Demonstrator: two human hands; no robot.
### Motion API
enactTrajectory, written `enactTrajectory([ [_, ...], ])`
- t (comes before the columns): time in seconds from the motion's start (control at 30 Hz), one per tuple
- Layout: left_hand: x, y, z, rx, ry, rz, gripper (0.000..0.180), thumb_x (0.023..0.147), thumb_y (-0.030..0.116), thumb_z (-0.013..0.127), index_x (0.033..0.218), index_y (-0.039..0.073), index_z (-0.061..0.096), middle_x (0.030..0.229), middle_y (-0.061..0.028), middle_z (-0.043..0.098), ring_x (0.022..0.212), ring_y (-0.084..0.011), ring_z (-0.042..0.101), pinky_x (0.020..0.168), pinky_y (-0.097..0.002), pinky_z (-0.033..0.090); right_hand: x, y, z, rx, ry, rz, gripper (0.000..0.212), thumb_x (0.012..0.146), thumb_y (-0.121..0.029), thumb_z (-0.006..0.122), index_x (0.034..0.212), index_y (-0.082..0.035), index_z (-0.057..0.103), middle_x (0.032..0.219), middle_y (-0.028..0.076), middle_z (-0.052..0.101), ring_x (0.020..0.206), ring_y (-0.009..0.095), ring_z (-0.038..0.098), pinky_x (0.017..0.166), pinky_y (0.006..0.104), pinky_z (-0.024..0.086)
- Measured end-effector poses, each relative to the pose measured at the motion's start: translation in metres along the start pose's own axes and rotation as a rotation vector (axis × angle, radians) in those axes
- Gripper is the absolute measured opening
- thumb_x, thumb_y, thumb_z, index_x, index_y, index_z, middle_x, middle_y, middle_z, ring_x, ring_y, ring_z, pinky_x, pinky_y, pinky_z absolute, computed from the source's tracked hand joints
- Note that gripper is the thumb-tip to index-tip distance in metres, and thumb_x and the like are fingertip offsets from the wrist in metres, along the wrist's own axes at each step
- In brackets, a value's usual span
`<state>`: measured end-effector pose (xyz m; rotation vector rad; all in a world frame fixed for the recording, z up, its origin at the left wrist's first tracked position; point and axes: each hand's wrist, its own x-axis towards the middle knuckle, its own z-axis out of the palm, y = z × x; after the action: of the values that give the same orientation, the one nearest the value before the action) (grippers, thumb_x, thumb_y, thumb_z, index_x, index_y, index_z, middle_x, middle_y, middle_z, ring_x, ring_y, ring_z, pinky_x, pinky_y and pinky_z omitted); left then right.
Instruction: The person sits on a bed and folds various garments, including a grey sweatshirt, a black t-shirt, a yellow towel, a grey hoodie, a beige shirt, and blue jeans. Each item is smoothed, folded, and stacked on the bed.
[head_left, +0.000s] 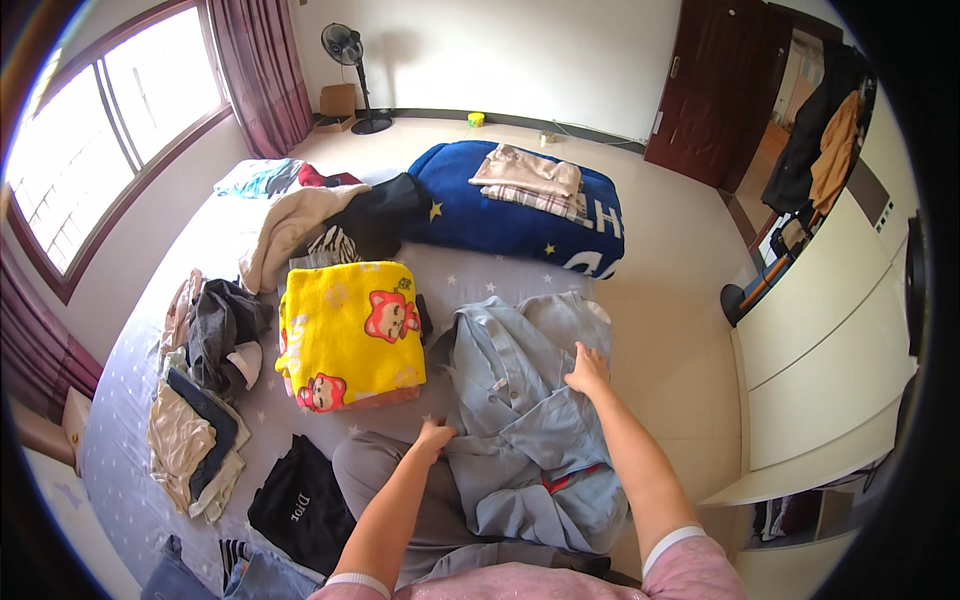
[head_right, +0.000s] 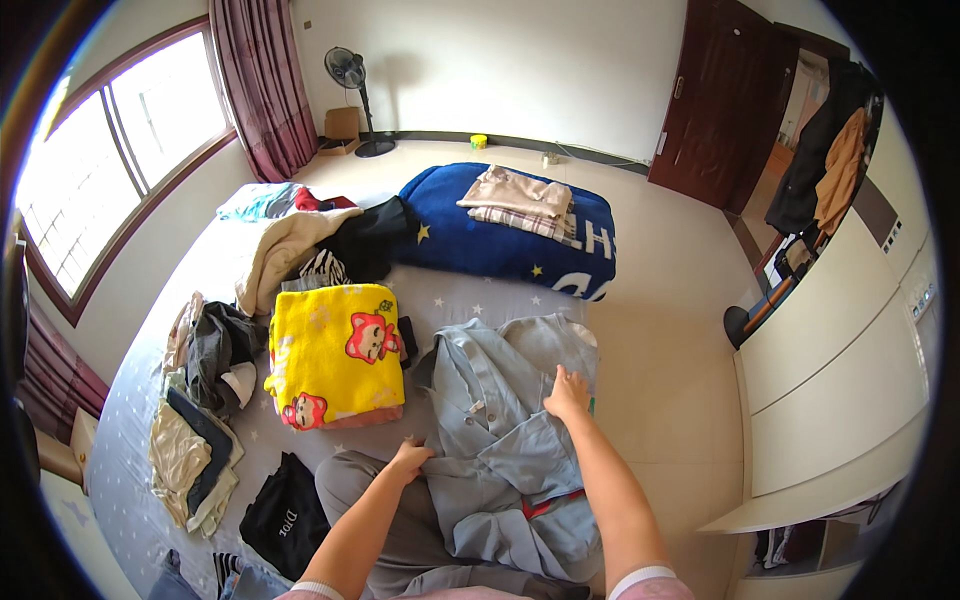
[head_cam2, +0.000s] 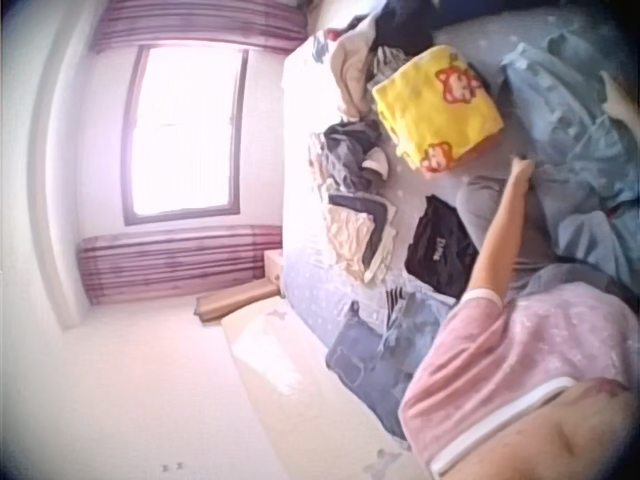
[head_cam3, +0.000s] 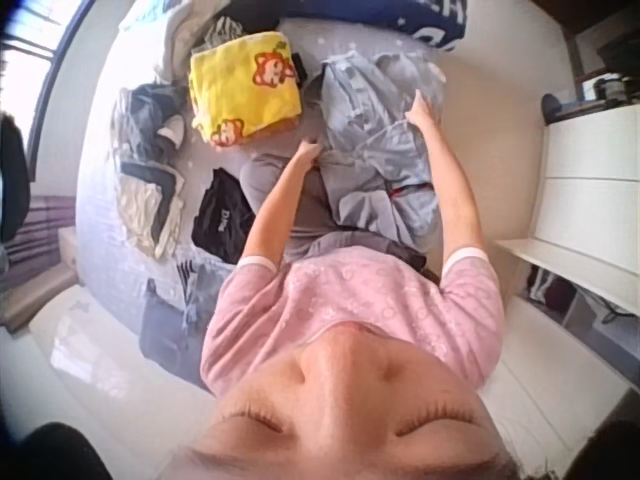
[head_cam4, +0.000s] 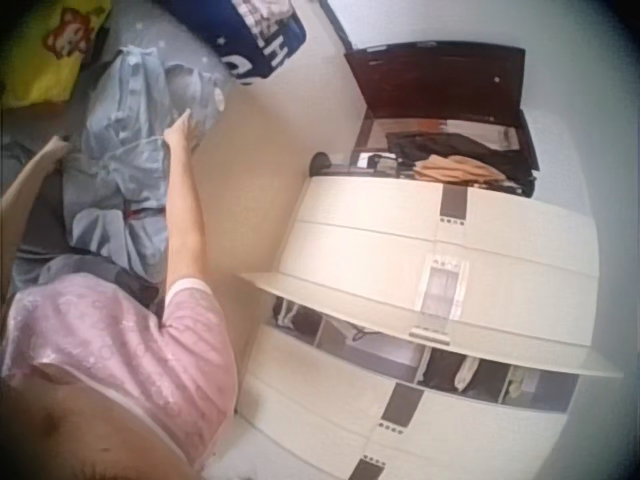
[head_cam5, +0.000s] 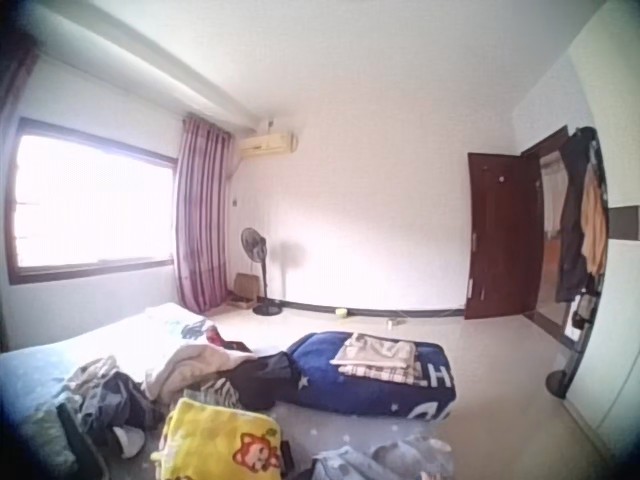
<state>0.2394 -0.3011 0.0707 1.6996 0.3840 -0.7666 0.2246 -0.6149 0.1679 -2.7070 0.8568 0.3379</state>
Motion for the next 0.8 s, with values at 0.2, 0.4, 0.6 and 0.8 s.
enactTrajectory([
  [0.2,-0.050,0.015,-0.028,-0.575,-0.532,-0.113,0.041,0.070,-0.007,0.041,0.110,-0.003,0.048,0.102,-0.0155,0.055,0.094,-0.0281,0.056,0.078,-0.0409,0.049,0.027,0.055,0.014,-0.090,-0.161,0.082,0.078,0.062,-0.002,0.062,0.134,-0.006,0.034,0.122,0.022,0.050,0.114,0.035,0.050,0.094,0.0380,0.042],
  [0.4,-0.141,0.094,-0.054,-0.721,-0.503,-0.132,0.043,0.071,0.000,0.049,0.114,0.005,0.052,0.106,-0.0108,0.059,0.096,-0.0252,0.057,0.081,-0.0406,0.048,-0.035,0.046,-0.082,1.129,-0.688,-0.352,0.049,0.067,0.004,0.055,0.117,0.004,0.052,0.110,0.010,0.058,0.094,0.020,0.057,0.081,0.0306,0.046],
  [0.6,-0.197,0.161,-0.101,-0.580,-0.771,0.564,0.053,0.075,0.022,0.069,0.119,0.000,0.050,0.107,-0.0112,0.061,0.094,-0.0224,0.061,0.089,-0.0372,0.046,-0.113,0.057,-0.212,1.064,-0.419,-0.590,0.035,0.073,-0.016,0.070,0.100,0.004,0.061,0.093,0.008,0.064,0.080,0.015,0.058,0.074,0.0294,0.047],
  [0.8,-0.221,0.189,-0.126,-0.562,-0.832,0.978,0.065,0.070,0.021,0.075,0.123,-0.002,0.046,0.120,-0.0147,0.054,0.108,-0.0264,0.054,0.094,-0.0364,0.042,-0.117,0.071,-0.225,1.168,-0.316,-1.130,0.038,0.079,-0.030,0.063,0.097,0.004,0.062,0.093,0.010,0.065,0.085,0.020,0.059,0.080,0.0350,0.046],
])
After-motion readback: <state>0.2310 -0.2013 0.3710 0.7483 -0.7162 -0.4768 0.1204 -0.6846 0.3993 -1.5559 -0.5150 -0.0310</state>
